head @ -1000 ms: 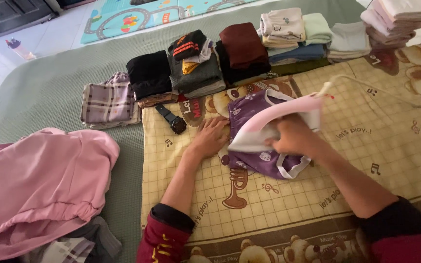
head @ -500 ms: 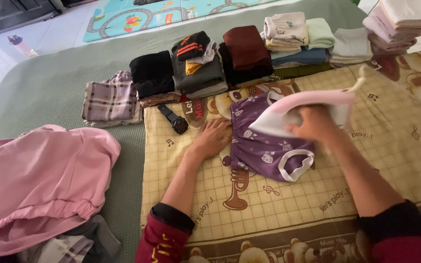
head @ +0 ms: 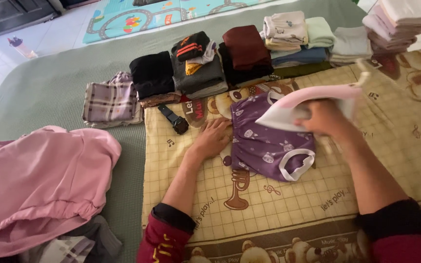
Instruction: The person is ironing a small purple garment on a mat placed on a mattress on the floor.
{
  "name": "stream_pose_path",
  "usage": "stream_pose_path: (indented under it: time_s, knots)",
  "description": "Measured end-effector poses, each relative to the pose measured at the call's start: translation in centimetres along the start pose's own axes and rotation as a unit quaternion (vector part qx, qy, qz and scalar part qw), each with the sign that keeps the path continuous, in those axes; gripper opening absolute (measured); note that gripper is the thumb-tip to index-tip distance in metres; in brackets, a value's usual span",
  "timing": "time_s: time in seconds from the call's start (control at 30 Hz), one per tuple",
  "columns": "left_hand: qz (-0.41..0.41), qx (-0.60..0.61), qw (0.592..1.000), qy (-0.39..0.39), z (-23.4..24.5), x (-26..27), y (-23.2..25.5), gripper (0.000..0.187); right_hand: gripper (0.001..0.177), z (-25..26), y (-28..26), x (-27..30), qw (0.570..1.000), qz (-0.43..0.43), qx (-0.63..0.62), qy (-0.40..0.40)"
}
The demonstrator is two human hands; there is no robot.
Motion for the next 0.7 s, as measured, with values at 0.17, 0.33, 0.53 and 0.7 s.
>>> stream_pose_path:
  time_s: [0.17,0.33,0.53,0.7]
  knots:
    - [0.006,-0.008,1.0,0.001,-0.1,-0.1,-0.1,0.053,0.061,-0.3,0.6,-0.1,0.999,-0.013,0.017,0.032]
    - [0.019,-0.013,1.0,-0.02,-0.6,-0.3,-0.5,0.054,0.067,-2.8,-6.6,1.5,0.992,0.105,-0.069,-0.026]
    - [0.0,-0.008,1.0,-0.013,-0.2,-0.3,-0.2,0.055,0.06,-1.5,-8.8,1.2,0.996,0.086,-0.003,0.022]
    - [0.003,-0.002,1.0,-0.004,0.3,0.1,0.2,0.052,0.05,-2.5,-4.2,-1.1,0.992,0.006,0.05,0.115]
Point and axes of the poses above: each hand's wrist, its own x-axis away from the middle knuckle, its own z-axis out of the back of the hand, y = z × x, the point moved 4 cm from there along -x, towards the middle knuckle, and after that the axes turned 1 degree about z, right-handed, at the moved point
